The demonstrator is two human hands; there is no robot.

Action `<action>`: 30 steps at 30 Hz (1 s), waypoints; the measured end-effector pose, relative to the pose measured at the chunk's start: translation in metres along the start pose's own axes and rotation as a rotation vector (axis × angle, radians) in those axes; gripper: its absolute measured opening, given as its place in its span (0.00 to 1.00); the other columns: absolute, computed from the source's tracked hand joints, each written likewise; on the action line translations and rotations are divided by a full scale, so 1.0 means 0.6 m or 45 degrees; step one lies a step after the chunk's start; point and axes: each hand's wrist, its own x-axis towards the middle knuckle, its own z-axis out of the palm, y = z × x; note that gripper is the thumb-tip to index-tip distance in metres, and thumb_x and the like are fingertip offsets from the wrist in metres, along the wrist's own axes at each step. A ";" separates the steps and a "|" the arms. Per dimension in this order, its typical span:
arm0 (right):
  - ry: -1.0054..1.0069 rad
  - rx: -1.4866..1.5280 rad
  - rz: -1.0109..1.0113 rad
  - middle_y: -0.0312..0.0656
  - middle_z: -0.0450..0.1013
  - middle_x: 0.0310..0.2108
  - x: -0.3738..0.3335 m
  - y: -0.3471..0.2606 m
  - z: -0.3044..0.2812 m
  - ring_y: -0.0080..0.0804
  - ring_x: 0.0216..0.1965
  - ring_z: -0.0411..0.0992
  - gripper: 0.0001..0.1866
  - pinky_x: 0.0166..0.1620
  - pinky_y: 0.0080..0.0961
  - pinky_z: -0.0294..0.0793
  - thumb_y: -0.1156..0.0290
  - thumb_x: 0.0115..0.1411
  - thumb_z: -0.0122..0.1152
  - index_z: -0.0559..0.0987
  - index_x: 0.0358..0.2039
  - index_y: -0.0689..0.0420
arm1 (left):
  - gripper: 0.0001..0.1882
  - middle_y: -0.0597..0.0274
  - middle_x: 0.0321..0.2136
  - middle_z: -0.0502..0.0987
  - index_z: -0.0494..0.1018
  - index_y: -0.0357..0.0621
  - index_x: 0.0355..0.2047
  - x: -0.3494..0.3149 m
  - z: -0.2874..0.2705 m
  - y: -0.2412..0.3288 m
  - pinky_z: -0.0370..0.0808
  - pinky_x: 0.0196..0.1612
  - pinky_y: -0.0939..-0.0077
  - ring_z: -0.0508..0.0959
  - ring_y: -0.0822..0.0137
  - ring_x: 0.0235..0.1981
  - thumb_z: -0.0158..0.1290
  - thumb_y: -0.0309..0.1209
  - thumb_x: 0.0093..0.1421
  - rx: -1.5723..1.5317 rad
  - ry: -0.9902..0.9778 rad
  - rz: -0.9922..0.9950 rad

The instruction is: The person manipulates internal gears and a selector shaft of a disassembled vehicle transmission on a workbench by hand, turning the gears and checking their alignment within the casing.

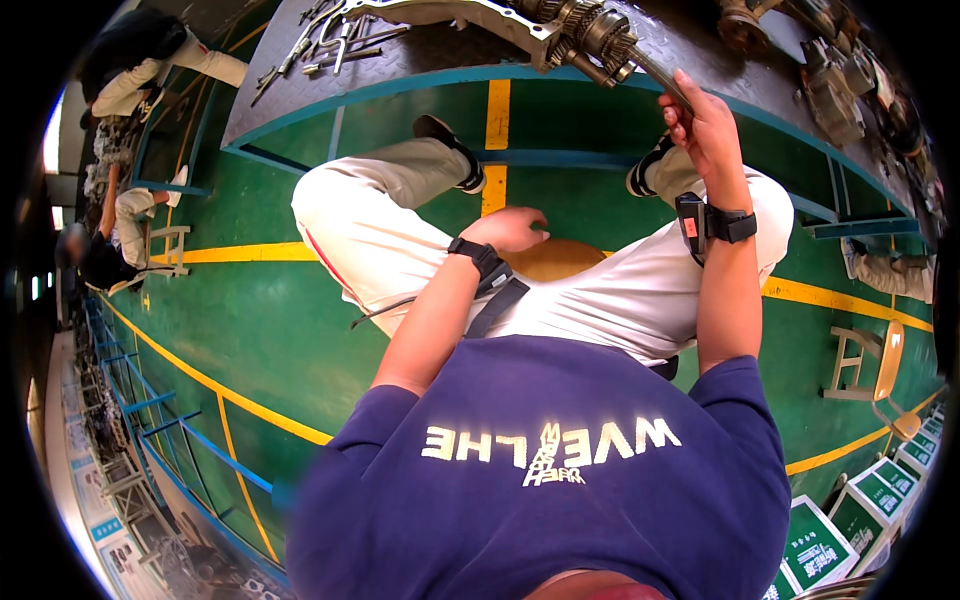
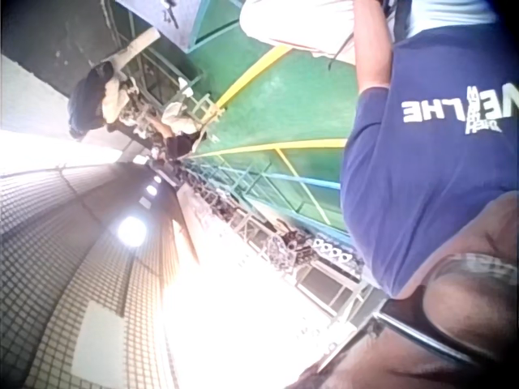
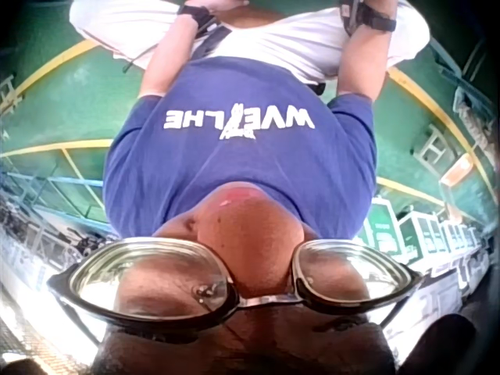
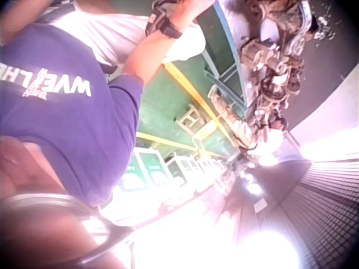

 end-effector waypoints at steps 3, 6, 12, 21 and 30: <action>0.041 0.023 -0.072 0.34 0.77 0.23 -0.001 0.004 0.008 0.17 0.18 0.68 0.24 0.24 0.14 0.64 0.49 0.68 0.66 0.82 0.34 0.61 | 0.25 0.48 0.54 0.81 0.76 0.45 0.59 -0.001 0.002 -0.004 0.75 0.59 0.61 0.79 0.49 0.56 0.55 0.45 0.67 -0.006 0.012 0.021; 0.069 -0.049 -0.156 0.34 0.78 0.24 -0.007 0.001 0.009 0.17 0.21 0.70 0.21 0.26 0.14 0.66 0.52 0.66 0.69 0.83 0.35 0.61 | 0.24 0.47 0.53 0.81 0.76 0.45 0.59 0.001 0.004 -0.004 0.75 0.59 0.61 0.79 0.49 0.56 0.55 0.45 0.67 0.004 0.012 0.012; 0.146 -0.171 -0.392 0.32 0.79 0.28 -0.005 0.008 0.015 0.15 0.27 0.72 0.16 0.29 0.15 0.67 0.62 0.60 0.76 0.83 0.39 0.59 | 0.24 0.47 0.53 0.81 0.76 0.44 0.59 -0.001 0.002 -0.001 0.75 0.59 0.61 0.79 0.48 0.56 0.55 0.45 0.68 0.000 0.005 0.008; 0.176 -0.285 -0.286 0.32 0.77 0.28 -0.018 -0.012 0.030 0.16 0.24 0.70 0.22 0.26 0.15 0.66 0.51 0.61 0.73 0.81 0.39 0.58 | 0.25 0.47 0.54 0.81 0.75 0.45 0.59 -0.003 0.000 -0.001 0.75 0.59 0.61 0.79 0.48 0.56 0.55 0.45 0.68 0.006 -0.006 -0.008; 0.051 -0.182 -0.046 0.34 0.76 0.23 -0.002 -0.005 0.001 0.17 0.19 0.69 0.27 0.23 0.17 0.65 0.45 0.66 0.66 0.82 0.31 0.60 | 0.25 0.47 0.54 0.81 0.76 0.45 0.59 0.001 0.003 -0.004 0.75 0.59 0.60 0.79 0.48 0.56 0.55 0.45 0.68 0.018 0.010 0.012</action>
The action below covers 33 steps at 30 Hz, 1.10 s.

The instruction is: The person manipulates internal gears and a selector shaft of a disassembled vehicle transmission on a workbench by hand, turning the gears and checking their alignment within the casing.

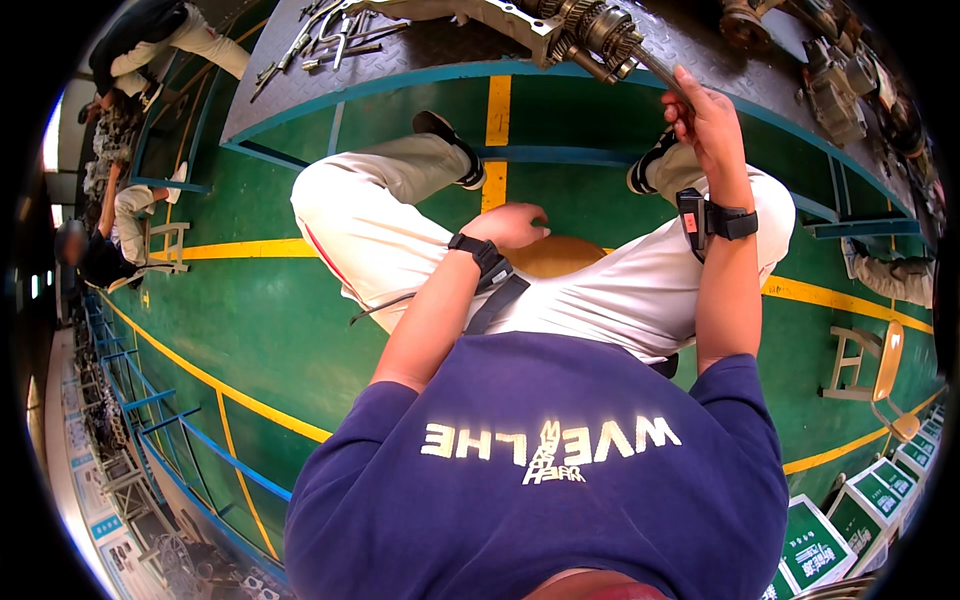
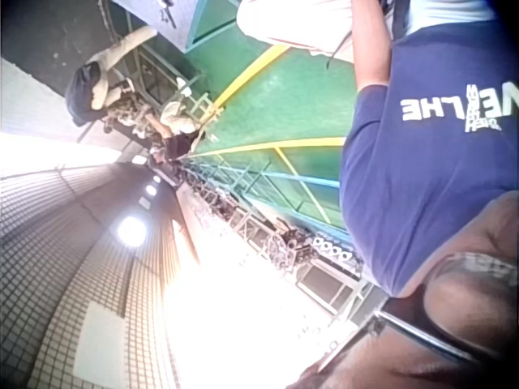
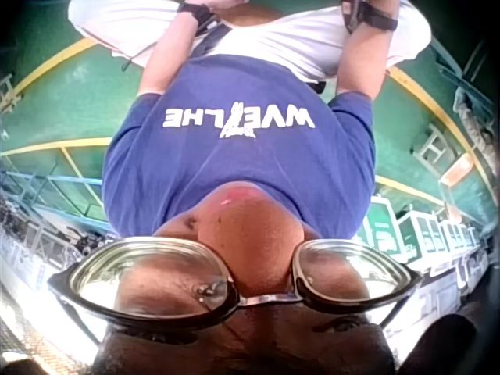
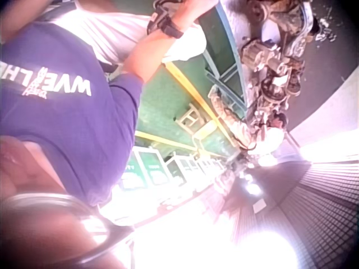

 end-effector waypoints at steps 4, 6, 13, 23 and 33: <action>0.156 0.032 -0.237 0.34 0.76 0.24 -0.005 0.009 0.020 0.19 0.22 0.72 0.18 0.28 0.17 0.70 0.56 0.63 0.73 0.82 0.33 0.60 | 0.23 0.48 0.56 0.79 0.78 0.46 0.57 -0.001 -0.002 0.003 0.74 0.61 0.58 0.77 0.47 0.58 0.54 0.45 0.67 -0.012 0.005 0.004; 0.182 -0.032 -0.389 0.34 0.77 0.26 -0.002 0.023 0.022 0.19 0.24 0.73 0.17 0.29 0.16 0.70 0.58 0.62 0.74 0.81 0.36 0.60 | 0.23 0.48 0.55 0.80 0.78 0.46 0.57 0.000 0.001 0.001 0.74 0.60 0.58 0.77 0.47 0.58 0.54 0.45 0.67 -0.011 0.008 -0.007; 0.254 -0.114 -0.380 0.33 0.78 0.31 -0.021 -0.015 0.040 0.18 0.26 0.71 0.22 0.32 0.14 0.69 0.53 0.59 0.76 0.80 0.41 0.57 | 0.24 0.48 0.55 0.80 0.78 0.47 0.57 -0.001 0.003 -0.004 0.75 0.60 0.57 0.78 0.47 0.57 0.54 0.46 0.67 -0.013 0.029 -0.022; 0.007 0.105 -0.070 0.35 0.77 0.23 -0.001 0.010 0.008 0.19 0.21 0.73 0.23 0.24 0.16 0.67 0.51 0.68 0.66 0.83 0.32 0.62 | 0.24 0.47 0.55 0.80 0.77 0.46 0.58 0.000 -0.001 0.003 0.74 0.60 0.59 0.78 0.47 0.57 0.55 0.45 0.67 0.000 0.007 0.009; 0.162 -0.029 -0.335 0.35 0.82 0.35 -0.014 -0.015 0.032 0.23 0.31 0.79 0.25 0.30 0.18 0.72 0.50 0.63 0.70 0.81 0.49 0.59 | 0.24 0.49 0.56 0.80 0.77 0.48 0.58 0.000 0.003 -0.002 0.74 0.61 0.58 0.78 0.47 0.58 0.55 0.46 0.67 -0.015 0.006 -0.048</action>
